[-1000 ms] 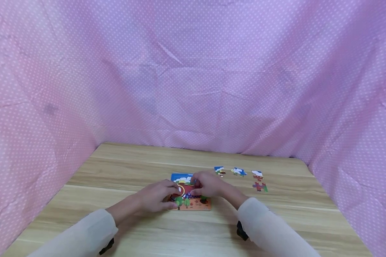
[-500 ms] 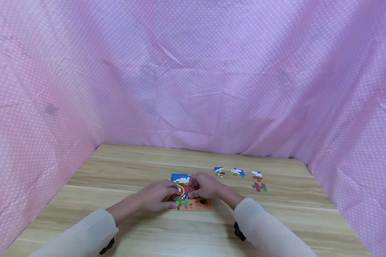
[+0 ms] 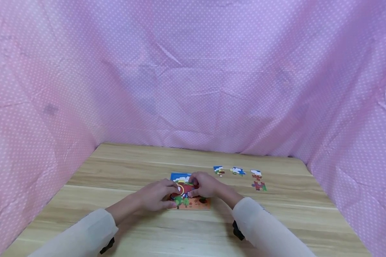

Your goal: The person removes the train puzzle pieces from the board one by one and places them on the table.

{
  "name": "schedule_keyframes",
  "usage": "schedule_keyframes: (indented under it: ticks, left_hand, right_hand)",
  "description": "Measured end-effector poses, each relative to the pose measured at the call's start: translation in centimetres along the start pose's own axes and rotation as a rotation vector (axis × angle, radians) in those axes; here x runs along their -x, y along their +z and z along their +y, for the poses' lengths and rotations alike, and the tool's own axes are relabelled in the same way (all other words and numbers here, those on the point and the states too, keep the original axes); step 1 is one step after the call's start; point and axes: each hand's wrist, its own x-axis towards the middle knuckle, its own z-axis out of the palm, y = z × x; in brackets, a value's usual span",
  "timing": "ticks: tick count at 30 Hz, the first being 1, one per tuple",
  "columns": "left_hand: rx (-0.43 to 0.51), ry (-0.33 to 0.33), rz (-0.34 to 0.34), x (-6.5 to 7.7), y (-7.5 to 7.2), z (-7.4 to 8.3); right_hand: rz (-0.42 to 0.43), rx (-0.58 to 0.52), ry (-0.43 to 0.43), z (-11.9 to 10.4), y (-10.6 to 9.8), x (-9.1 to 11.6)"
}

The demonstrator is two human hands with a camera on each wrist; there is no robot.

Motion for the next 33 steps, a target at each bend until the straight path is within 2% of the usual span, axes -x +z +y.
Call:
schedule_keyframes:
  ticks: [7, 14, 27, 33]
  left_hand:
    - [-0.003, -0.011, -0.008, -0.12, 0.01, -0.08]
    - [-0.005, 0.011, 0.009, -0.24, 0.24, -0.27]
    - [-0.011, 0.033, 0.04, 0.16, 0.83, -0.71]
    - [-0.003, 0.02, 0.026, 0.06, 0.7, -0.47]
  right_hand:
    - [-0.019, -0.028, 0.021, -0.14, -0.04, -0.12]
    - [-0.03, -0.074, 0.061, -0.36, -0.19, -0.11]
    - [-0.042, -0.141, 0.084, -0.88, 0.08, -0.26]
    - [-0.036, -0.165, 0.091, -0.8, 0.07, -0.13]
